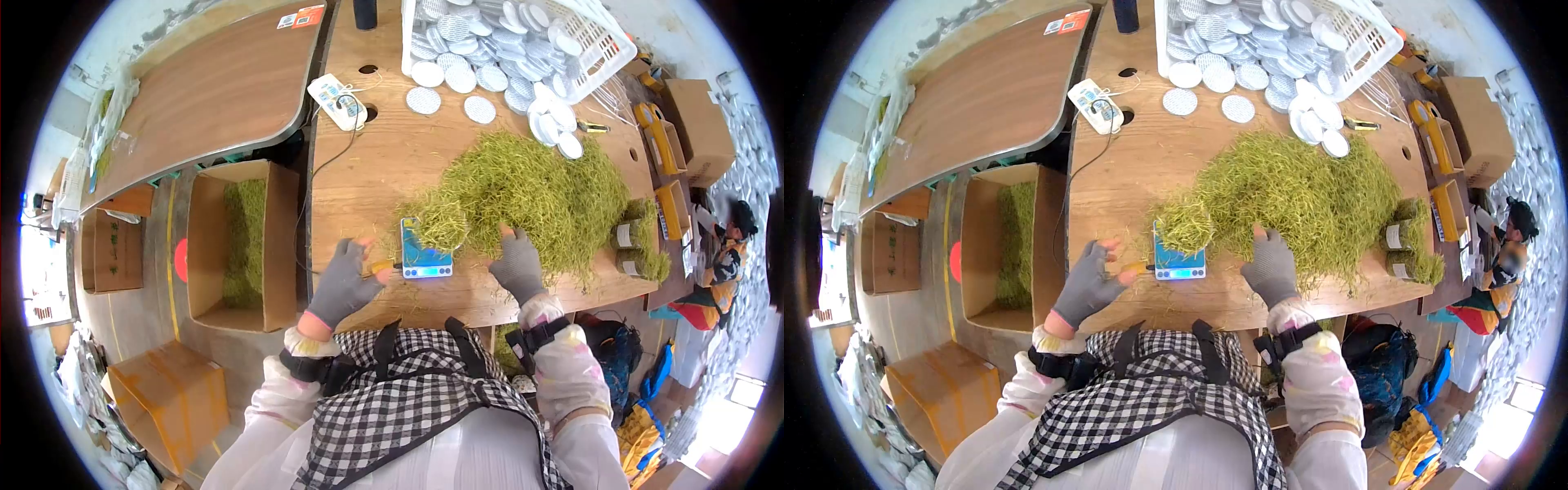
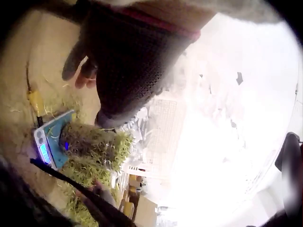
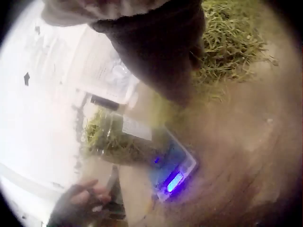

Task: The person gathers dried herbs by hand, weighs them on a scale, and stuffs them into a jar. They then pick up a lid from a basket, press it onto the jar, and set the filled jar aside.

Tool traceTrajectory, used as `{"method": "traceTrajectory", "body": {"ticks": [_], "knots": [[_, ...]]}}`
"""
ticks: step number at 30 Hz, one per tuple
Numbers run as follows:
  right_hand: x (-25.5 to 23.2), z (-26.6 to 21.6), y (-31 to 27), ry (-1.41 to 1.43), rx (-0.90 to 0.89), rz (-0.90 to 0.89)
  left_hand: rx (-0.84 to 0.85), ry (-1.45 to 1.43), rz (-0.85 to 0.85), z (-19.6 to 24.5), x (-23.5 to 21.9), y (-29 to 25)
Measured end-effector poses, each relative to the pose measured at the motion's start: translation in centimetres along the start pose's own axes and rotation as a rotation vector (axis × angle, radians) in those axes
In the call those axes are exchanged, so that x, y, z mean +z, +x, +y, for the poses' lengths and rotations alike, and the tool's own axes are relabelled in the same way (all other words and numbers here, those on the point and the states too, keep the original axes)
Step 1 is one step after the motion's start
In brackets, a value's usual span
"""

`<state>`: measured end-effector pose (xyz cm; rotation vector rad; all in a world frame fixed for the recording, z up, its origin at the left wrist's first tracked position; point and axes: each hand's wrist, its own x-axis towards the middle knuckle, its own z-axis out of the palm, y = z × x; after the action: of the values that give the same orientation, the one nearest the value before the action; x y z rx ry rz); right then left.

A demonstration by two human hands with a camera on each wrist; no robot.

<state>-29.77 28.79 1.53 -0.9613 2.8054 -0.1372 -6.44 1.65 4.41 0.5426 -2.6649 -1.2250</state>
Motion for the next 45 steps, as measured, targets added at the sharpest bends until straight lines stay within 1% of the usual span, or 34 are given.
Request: {"method": "traceTrajectory", "body": {"ticks": [1, 3, 4, 6, 7, 9, 10, 11, 13, 14, 16, 17, 19, 20, 21, 22, 23, 24, 25, 26, 27, 28, 29, 31, 32, 33, 35, 37, 39, 40, 42, 43, 45], "knots": [[-0.1, -0.4, 0.7, 0.003, 0.005, 0.004, 0.019, -0.033, 0.000, 0.8, 0.1, 0.7], [-0.4, -1.0, 2.3, -0.197, -0.141, 0.062, 0.045, -0.063, -0.001, 1.4, 0.3, 1.4], [-0.2, -1.0, 3.2, -0.195, -0.136, 0.068, 0.028, -0.063, -0.024, 1.5, 0.4, 1.4], [0.9, -0.9, 5.1, -0.433, -0.193, 0.025, 0.014, -0.056, -0.050, 1.3, 0.6, 1.2], [1.3, -0.8, 6.2, -0.425, -0.188, 0.026, -0.001, -0.074, -0.050, 0.9, 0.7, 0.9], [1.6, -0.8, 8.1, -0.427, -0.107, -0.124, -0.017, -0.089, -0.053, 0.3, 0.6, 0.3], [1.4, -0.7, 8.4, -0.420, -0.157, -0.093, -0.086, -0.119, -0.069, 0.1, 0.4, 0.0], [1.2, -0.5, 8.8, -0.417, -0.158, -0.097, -0.154, -0.151, -0.083, -0.1, 0.3, -0.3], [0.2, -0.3, 9.6, -0.446, -0.163, -0.225, -0.165, -0.132, -0.087, -0.5, 0.0, -0.7], [-0.4, -0.2, 9.8, -0.447, -0.169, -0.227, -0.171, -0.114, -0.091, -0.6, -0.1, -0.8], [-2.1, 0.1, 9.9, -0.351, -0.195, -0.257, -0.182, -0.126, -0.080, -1.2, 0.1, -1.1], [-2.7, 0.4, 9.9, -0.357, -0.200, -0.261, -0.188, -0.138, -0.073, -1.5, 0.3, -1.2], [-3.7, 1.1, 9.7, -0.154, -0.169, -0.114, -0.196, -0.106, -0.095, -0.7, 0.2, -0.8], [-4.3, 1.5, 9.5, -0.159, -0.175, -0.116, -0.199, -0.068, -0.121, -0.3, 0.2, -0.5], [-5.2, 1.6, 9.3, 0.000, -0.092, -0.073, -0.202, -0.072, -0.116, 0.0, 0.4, 0.0], [-5.9, 1.6, 9.0, 0.160, -0.009, -0.029, -0.109, -0.025, -0.119, 0.3, 0.6, 0.5], [-6.6, 1.4, 8.7, 0.155, -0.013, -0.029, -0.015, 0.022, -0.122, 0.7, 0.8, 1.0], [-7.5, 1.1, 8.4, 0.237, -0.027, -0.013, -0.016, 0.019, -0.116, 1.2, 1.0, 1.6], [-8.6, 0.5, 7.8, 0.320, -0.040, 0.001, 0.044, 0.054, -0.079, 2.0, 1.2, 2.2], [-9.4, -0.6, 6.9, 0.315, -0.044, 0.002, 0.104, 0.089, -0.042, 2.7, 1.4, 2.8], [-10.1, -2.8, 5.6, 0.370, -0.133, 0.049, 0.105, 0.085, -0.039, 3.4, 1.8, 3.5], [-10.5, -4.7, 4.4, 0.420, -0.220, 0.103, 0.193, 0.091, 0.007, 4.2, 2.2, 4.2], [-10.2, -6.0, 4.0, 0.396, -0.237, 0.095, 0.278, 0.101, 0.051, 4.8, 2.5, 4.9], [-8.6, -7.8, 3.5, 0.366, -0.250, 0.091, 0.300, 0.080, 0.037, 5.8, 2.9, 5.6], [-6.9, -8.0, 3.4, 0.343, -0.271, 0.118, 0.313, 0.060, 0.019, 6.2, 3.2, 5.8], [-6.4, -8.4, 3.3, 0.319, -0.293, 0.144, 0.319, 0.052, 0.022, 6.2, 3.6, 5.9], [-5.9, -8.8, 3.0, 0.274, -0.282, 0.150, 0.443, 0.190, 0.103, 5.8, 4.6, 6.0], [-6.2, -9.1, 2.5, 0.239, -0.272, 0.162, 0.438, 0.202, 0.110, 5.9, 4.6, 5.9], [-6.6, -8.6, 1.5, 0.348, -0.250, 0.120, 0.438, 0.211, 0.120, 6.0, 4.5, 6.1], [-6.8, -8.5, 0.9, 0.344, -0.254, 0.122, 0.438, 0.218, 0.120, 6.1, 4.4, 6.1], [-6.8, -8.3, -0.3, 0.213, -0.345, 0.242, 0.432, 0.224, 0.127, 6.1, 4.5, 6.1], [-6.5, -8.4, -0.7, 0.212, -0.350, 0.242, 0.436, 0.215, 0.132, 6.1, 4.6, 6.1], [-5.9, -8.6, -1.2, 0.119, -0.278, 0.234, 0.441, 0.209, 0.136, 6.0, 4.6, 6.1]]}}
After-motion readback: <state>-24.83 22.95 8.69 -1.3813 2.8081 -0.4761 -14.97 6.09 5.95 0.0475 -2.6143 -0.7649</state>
